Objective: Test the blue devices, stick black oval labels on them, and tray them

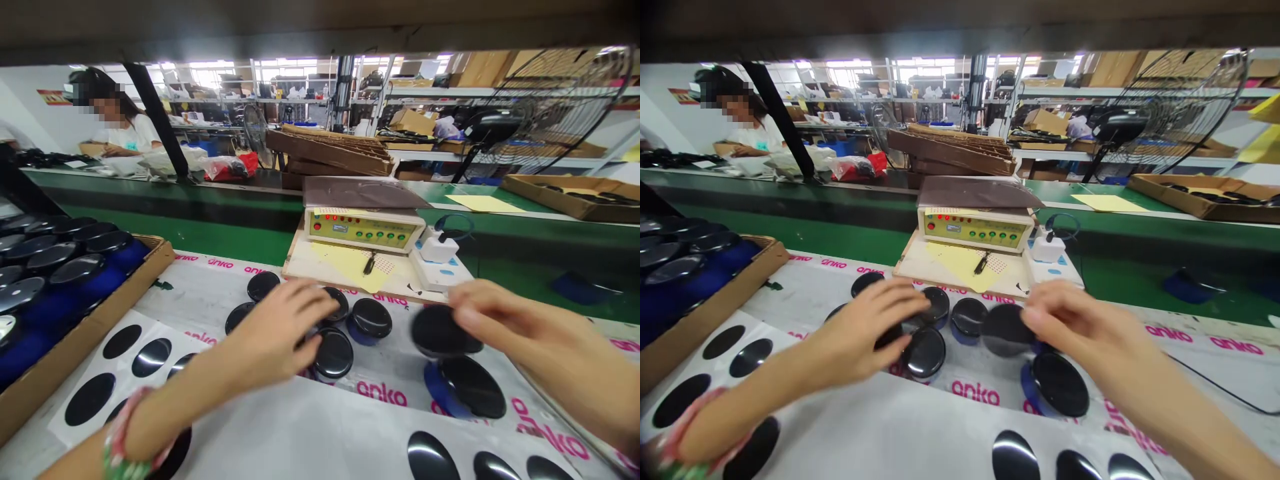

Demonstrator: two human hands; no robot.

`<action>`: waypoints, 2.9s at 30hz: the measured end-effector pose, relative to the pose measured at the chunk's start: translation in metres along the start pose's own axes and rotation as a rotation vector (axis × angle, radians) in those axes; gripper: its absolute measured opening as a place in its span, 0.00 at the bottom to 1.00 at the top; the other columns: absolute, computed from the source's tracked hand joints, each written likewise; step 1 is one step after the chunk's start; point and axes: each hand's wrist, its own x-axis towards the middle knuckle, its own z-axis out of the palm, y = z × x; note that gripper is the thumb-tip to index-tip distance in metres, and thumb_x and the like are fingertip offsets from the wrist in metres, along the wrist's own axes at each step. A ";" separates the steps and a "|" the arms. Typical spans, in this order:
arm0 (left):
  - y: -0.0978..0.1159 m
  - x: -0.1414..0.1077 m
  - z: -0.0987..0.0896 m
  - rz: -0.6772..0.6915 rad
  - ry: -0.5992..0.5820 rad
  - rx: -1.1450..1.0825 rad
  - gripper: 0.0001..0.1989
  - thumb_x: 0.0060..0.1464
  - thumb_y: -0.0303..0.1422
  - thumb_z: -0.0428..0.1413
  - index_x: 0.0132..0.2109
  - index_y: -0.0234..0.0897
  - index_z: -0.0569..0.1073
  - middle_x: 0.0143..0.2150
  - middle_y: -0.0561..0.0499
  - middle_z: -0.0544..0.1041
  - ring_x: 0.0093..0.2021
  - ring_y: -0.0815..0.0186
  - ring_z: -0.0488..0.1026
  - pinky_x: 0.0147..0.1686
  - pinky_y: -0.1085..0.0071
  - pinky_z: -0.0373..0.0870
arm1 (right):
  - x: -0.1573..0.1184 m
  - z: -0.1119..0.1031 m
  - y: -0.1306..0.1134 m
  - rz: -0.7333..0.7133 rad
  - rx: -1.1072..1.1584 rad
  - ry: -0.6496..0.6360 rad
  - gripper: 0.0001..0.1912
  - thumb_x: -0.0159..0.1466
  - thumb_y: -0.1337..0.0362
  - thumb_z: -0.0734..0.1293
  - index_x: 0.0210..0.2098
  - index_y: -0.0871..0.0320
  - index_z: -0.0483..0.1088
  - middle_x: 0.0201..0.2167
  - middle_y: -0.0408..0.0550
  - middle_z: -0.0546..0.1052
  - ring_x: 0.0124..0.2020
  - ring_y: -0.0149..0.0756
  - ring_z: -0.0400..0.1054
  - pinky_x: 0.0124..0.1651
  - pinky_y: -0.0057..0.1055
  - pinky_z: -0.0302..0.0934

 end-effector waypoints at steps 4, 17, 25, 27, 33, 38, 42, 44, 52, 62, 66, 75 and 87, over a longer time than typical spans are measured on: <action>-0.040 0.026 -0.001 -0.160 -0.118 -0.017 0.30 0.46 0.36 0.63 0.56 0.38 0.67 0.55 0.46 0.70 0.62 0.47 0.55 0.61 0.49 0.52 | 0.068 0.053 -0.021 0.201 0.353 -0.213 0.21 0.58 0.45 0.65 0.23 0.57 0.65 0.29 0.46 0.71 0.32 0.35 0.64 0.36 0.32 0.57; -0.046 0.037 0.022 -0.217 -0.128 -0.150 0.25 0.43 0.38 0.65 0.49 0.41 0.72 0.45 0.53 0.78 0.49 0.57 0.70 0.50 0.63 0.63 | 0.085 0.092 -0.020 0.261 0.368 -0.343 0.24 0.55 0.40 0.65 0.25 0.57 0.67 0.27 0.45 0.71 0.32 0.37 0.63 0.35 0.32 0.55; -0.047 0.036 0.024 -0.198 -0.113 -0.136 0.21 0.43 0.38 0.65 0.46 0.40 0.73 0.43 0.53 0.77 0.48 0.56 0.70 0.49 0.62 0.63 | 0.085 0.096 -0.018 0.178 0.272 -0.324 0.22 0.57 0.43 0.64 0.23 0.56 0.66 0.28 0.46 0.72 0.33 0.40 0.65 0.37 0.35 0.57; -0.048 0.036 0.025 -0.192 -0.108 -0.133 0.21 0.44 0.38 0.64 0.46 0.40 0.72 0.43 0.52 0.77 0.48 0.56 0.70 0.49 0.63 0.64 | 0.084 0.097 -0.017 0.157 0.240 -0.311 0.20 0.58 0.45 0.63 0.23 0.55 0.66 0.28 0.46 0.72 0.33 0.39 0.65 0.36 0.35 0.57; -0.047 0.036 0.025 -0.195 -0.114 -0.137 0.22 0.43 0.38 0.65 0.47 0.39 0.72 0.43 0.52 0.77 0.47 0.57 0.70 0.48 0.63 0.64 | 0.080 0.100 -0.017 0.113 0.148 -0.247 0.17 0.60 0.49 0.62 0.23 0.55 0.62 0.27 0.44 0.70 0.31 0.37 0.64 0.34 0.34 0.57; -0.047 0.037 0.023 -0.202 -0.127 -0.142 0.20 0.44 0.37 0.64 0.46 0.40 0.73 0.41 0.52 0.77 0.46 0.57 0.71 0.47 0.64 0.64 | 0.077 0.102 -0.016 0.093 0.097 -0.202 0.16 0.62 0.51 0.61 0.23 0.54 0.62 0.26 0.43 0.69 0.29 0.35 0.63 0.33 0.34 0.57; -0.047 0.037 0.023 -0.199 -0.118 -0.139 0.19 0.44 0.38 0.64 0.44 0.40 0.73 0.43 0.51 0.77 0.47 0.57 0.71 0.48 0.64 0.64 | 0.076 0.104 -0.015 0.068 0.087 -0.177 0.15 0.62 0.53 0.62 0.23 0.54 0.61 0.26 0.43 0.68 0.29 0.35 0.62 0.33 0.33 0.57; -0.047 0.037 0.024 -0.197 -0.113 -0.137 0.19 0.44 0.38 0.64 0.44 0.40 0.73 0.43 0.51 0.77 0.47 0.57 0.71 0.48 0.64 0.64 | 0.076 0.105 -0.015 0.062 0.087 -0.166 0.14 0.62 0.54 0.62 0.23 0.54 0.61 0.25 0.43 0.68 0.28 0.34 0.62 0.33 0.33 0.57; -0.047 0.036 0.024 -0.203 -0.129 -0.136 0.21 0.44 0.38 0.65 0.47 0.38 0.73 0.43 0.51 0.77 0.47 0.57 0.71 0.49 0.63 0.64 | 0.076 0.104 -0.016 0.055 0.035 -0.170 0.13 0.61 0.56 0.61 0.23 0.54 0.60 0.25 0.42 0.67 0.27 0.34 0.62 0.31 0.32 0.56; -0.049 0.034 0.022 -0.201 -0.168 -0.087 0.26 0.47 0.39 0.63 0.53 0.41 0.70 0.52 0.49 0.75 0.54 0.54 0.67 0.53 0.59 0.63 | 0.081 0.052 -0.012 -0.112 -0.334 -0.175 0.14 0.62 0.51 0.63 0.28 0.55 0.63 0.31 0.48 0.70 0.34 0.41 0.65 0.36 0.36 0.58; -0.048 0.030 0.005 -0.177 -0.171 -0.105 0.31 0.53 0.40 0.59 0.61 0.41 0.60 0.61 0.45 0.66 0.60 0.54 0.62 0.57 0.57 0.60 | 0.017 0.007 0.010 -0.065 -0.585 -0.037 0.21 0.64 0.44 0.57 0.41 0.53 0.68 0.38 0.51 0.75 0.30 0.41 0.70 0.28 0.35 0.61; 0.077 -0.005 0.081 0.511 0.163 0.032 0.07 0.61 0.34 0.53 0.45 0.43 0.72 0.43 0.56 0.77 0.38 0.68 0.75 0.36 0.77 0.72 | -0.069 0.022 0.014 0.019 -0.653 -0.265 0.21 0.69 0.62 0.51 0.57 0.52 0.63 0.53 0.58 0.67 0.35 0.44 0.74 0.35 0.46 0.71; 0.077 -0.035 0.155 0.559 0.377 0.311 0.17 0.59 0.39 0.55 0.55 0.50 0.68 0.57 0.55 0.70 0.52 0.62 0.70 0.53 0.65 0.64 | -0.076 0.031 0.023 -0.170 -0.522 -0.173 0.16 0.66 0.65 0.59 0.51 0.56 0.68 0.55 0.55 0.70 0.53 0.49 0.65 0.47 0.46 0.68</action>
